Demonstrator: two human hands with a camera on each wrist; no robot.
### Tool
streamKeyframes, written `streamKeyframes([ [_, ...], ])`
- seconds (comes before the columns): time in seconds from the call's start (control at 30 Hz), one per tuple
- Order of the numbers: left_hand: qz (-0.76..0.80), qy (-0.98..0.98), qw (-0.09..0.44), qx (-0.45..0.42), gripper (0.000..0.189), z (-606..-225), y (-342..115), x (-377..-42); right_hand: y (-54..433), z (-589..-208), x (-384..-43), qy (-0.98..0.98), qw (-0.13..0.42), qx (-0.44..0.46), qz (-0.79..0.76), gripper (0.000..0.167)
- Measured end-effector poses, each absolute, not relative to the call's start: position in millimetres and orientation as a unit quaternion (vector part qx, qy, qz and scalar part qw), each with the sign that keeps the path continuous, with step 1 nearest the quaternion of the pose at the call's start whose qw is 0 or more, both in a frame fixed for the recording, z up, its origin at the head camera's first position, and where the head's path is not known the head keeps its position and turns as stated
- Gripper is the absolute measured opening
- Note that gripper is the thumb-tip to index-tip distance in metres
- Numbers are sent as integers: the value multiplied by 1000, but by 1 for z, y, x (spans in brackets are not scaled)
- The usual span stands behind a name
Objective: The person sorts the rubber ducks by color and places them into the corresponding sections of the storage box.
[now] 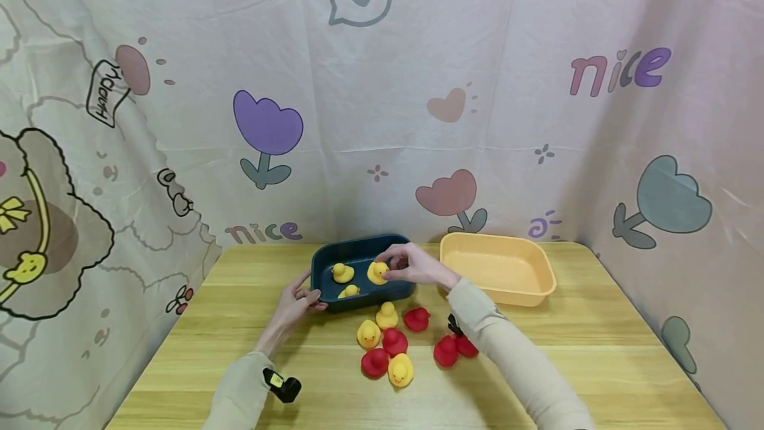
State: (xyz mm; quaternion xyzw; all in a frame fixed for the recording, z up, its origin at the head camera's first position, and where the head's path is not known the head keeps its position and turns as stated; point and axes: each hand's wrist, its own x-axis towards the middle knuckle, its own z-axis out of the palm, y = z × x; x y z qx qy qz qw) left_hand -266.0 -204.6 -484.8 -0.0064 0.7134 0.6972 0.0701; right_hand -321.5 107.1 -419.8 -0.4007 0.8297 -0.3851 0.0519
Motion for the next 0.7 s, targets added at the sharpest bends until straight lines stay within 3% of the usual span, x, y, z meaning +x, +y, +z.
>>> streamKeyframes([
  [0.37,696,715,71,-10,70,-484,-204,-266,84,-432,-353,844,83,-342,-404,32],
  [0.7,700,711,71,-4,70,-484,-204,-266,65,-444,-367,865,72,-315,-384,31],
])
